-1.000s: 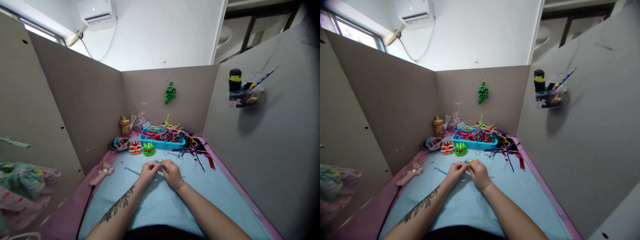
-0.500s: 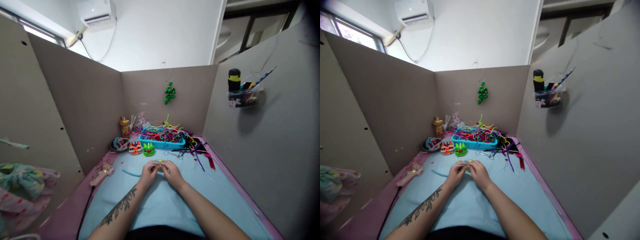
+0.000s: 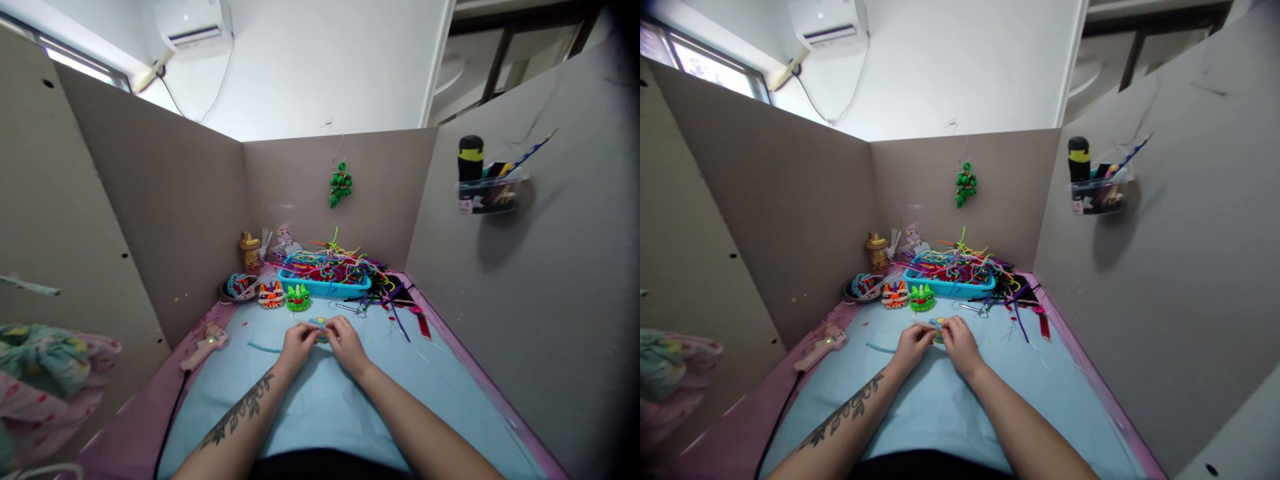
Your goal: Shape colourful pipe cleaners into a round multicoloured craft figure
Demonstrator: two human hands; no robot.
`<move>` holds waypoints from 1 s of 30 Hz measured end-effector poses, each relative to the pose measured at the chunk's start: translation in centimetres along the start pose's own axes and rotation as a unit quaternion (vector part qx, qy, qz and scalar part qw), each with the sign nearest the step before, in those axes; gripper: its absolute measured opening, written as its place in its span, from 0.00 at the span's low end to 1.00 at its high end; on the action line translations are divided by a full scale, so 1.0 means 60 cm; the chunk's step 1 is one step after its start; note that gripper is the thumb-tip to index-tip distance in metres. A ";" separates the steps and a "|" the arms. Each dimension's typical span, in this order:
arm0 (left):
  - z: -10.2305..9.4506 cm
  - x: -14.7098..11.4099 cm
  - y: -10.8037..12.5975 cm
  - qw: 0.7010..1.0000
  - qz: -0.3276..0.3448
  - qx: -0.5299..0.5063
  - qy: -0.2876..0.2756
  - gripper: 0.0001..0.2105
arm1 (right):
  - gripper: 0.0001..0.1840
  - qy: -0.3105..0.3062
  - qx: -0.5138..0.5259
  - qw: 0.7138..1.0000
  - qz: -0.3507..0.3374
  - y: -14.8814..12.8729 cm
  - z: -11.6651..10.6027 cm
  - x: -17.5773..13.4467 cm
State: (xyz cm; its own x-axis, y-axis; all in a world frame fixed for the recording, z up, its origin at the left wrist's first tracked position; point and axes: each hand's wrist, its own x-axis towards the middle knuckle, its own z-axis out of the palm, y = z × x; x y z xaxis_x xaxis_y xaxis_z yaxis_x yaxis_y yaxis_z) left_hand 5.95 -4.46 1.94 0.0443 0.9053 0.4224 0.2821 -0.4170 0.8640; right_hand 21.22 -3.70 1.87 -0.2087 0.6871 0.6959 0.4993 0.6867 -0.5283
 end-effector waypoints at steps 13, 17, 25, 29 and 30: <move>-0.001 0.005 0.013 0.993 -0.065 -0.084 -0.045 0.13 | 0.04 0.009 -0.024 1.000 -0.018 -0.008 -0.004 0.000; -0.001 0.005 0.010 0.993 -0.056 -0.097 -0.045 0.14 | 0.04 -0.001 -0.041 0.999 -0.022 -0.012 -0.007 -0.001; -0.002 0.004 0.021 0.995 -0.055 -0.070 -0.053 0.14 | 0.05 -0.001 -0.053 0.998 -0.035 -0.012 -0.002 -0.003; -0.002 0.003 0.019 0.995 -0.038 -0.075 -0.060 0.12 | 0.11 -0.013 -0.005 1.000 -0.015 -0.015 -0.005 -0.001; -0.002 0.003 0.018 0.995 -0.032 -0.071 -0.061 0.12 | 0.12 -0.018 0.004 1.000 -0.014 -0.015 -0.006 -0.001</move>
State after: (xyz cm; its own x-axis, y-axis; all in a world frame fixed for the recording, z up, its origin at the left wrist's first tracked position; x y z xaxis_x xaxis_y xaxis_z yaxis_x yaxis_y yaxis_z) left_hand 6.16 -4.76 2.94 0.1482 0.9302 0.3359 0.1504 -0.3569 0.9220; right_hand 21.08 -4.41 2.47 -0.2517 0.6761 0.6925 0.4871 0.7068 -0.5130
